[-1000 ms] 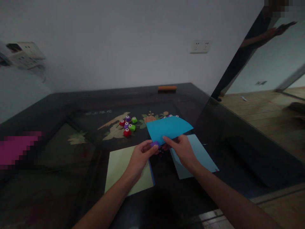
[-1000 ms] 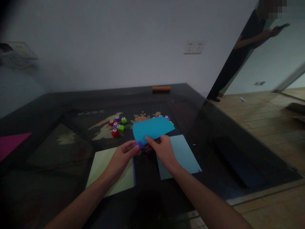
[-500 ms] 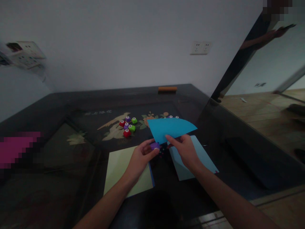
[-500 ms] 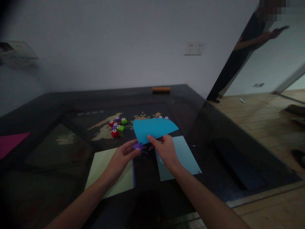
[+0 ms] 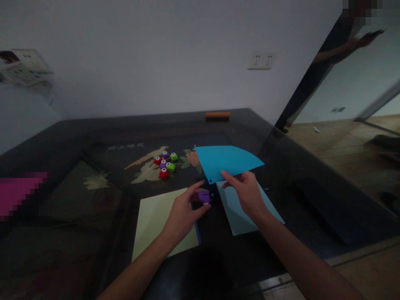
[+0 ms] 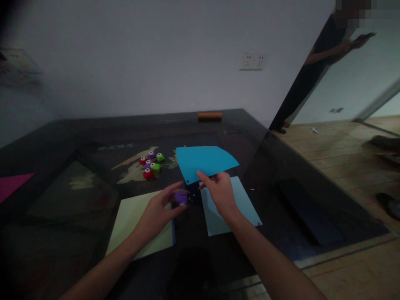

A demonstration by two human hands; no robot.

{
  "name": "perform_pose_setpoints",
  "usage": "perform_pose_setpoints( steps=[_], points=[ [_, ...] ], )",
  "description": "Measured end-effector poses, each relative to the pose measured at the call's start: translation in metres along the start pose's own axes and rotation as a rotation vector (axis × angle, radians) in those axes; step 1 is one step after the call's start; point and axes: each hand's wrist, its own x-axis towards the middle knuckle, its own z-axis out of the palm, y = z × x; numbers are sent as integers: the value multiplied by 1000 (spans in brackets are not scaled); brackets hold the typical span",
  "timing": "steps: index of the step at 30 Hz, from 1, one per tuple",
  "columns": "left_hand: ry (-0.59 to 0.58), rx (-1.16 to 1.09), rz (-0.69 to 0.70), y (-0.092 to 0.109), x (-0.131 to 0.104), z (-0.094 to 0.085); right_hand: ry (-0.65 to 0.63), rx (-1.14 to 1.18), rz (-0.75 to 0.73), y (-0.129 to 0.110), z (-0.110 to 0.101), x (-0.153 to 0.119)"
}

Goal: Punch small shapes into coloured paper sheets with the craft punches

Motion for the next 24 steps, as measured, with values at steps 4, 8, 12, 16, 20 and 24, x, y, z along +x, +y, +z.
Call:
perform_pose_setpoints(
  steps=[4, 8, 12, 16, 20, 24],
  points=[
    [19, 166, 108, -4, -1, -2, -6, 26, -9, -1, 0, 0],
    [25, 394, 239, -11, 0, -3, 2, 27, -4, -3, 0, -1],
    [-2, 564, 337, -15, 1, -5, 9, 41, 2, -5, 0, -2],
    [-44, 636, 392, -15, 1, -7, 13, 26, 9, -6, 0, -2],
    [-51, 645, 395, -13, 1, -9, -1, 28, 16, -7, 0, -2],
    [-51, 648, 396, -13, 1, -11, -12, 15, 5, -5, -1, -2]
  ],
)
